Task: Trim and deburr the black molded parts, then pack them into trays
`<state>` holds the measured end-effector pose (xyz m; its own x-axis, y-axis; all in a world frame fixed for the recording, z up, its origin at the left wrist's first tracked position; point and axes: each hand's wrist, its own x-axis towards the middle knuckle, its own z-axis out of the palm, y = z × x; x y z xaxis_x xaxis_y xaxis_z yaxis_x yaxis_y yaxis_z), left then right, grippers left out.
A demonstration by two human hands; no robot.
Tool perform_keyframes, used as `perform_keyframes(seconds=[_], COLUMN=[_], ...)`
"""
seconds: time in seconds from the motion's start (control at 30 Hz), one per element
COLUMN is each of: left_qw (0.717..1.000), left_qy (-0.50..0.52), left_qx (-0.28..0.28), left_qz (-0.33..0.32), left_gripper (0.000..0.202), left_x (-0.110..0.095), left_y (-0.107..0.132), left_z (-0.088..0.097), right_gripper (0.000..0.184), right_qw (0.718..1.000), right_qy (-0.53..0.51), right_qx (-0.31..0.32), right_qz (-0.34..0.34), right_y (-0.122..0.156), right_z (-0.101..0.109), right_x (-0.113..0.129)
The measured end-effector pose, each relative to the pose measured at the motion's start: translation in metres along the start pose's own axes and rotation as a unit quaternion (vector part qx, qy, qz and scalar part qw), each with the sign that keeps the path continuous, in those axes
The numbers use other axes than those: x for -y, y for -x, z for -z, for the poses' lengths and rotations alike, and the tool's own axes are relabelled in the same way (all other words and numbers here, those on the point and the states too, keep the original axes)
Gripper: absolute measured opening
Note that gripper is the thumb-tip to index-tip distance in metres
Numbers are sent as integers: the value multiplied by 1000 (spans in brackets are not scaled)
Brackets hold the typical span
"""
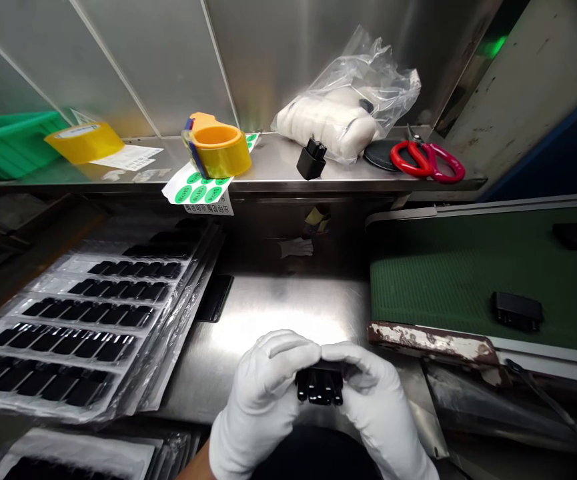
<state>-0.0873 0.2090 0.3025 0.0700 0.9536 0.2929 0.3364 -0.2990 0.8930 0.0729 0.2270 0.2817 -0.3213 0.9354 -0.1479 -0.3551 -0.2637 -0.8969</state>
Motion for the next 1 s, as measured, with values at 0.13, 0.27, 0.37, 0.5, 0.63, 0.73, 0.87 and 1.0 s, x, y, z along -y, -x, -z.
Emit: perform_keyframes(seconds=[0.13,0.27,0.37,0.5,0.63,0.73,0.87,1.0], left_qw=[964,855,757,642,608,589,606,692], left_qy=[102,382,546,667,691,705,700,632], left_qx=[25,93,109,98,80,81,80,34], left_qz=[243,338,342,366,383,387,369,348], left_gripper=[18,18,15,26,32,34,35,35], left_x=[-15,-22,-9,18,27,25,20,21], left_y=[-1,10,31,68,96,109,123,155], left_z=[-1,-4,-17,-44,-57,-59,-52,-36], right_gripper=[33,54,73,63,56,51,46,43], right_qw=[996,983,953,946,945,937,922,903], right_qy=[-28,185,300,323,320,336,367,426], right_qx=[15,-13,-21,-28,-43,-49,-51,-38], right_qz=[-79,-16,28,31,51,81,111,35], right_y=[11,30,41,53,70,82,96,118], right_z=[-1,-5,-9,-13,-15,-20,-29,-33], right_x=[8,6,1,-2,-8,-17,-32,-76])
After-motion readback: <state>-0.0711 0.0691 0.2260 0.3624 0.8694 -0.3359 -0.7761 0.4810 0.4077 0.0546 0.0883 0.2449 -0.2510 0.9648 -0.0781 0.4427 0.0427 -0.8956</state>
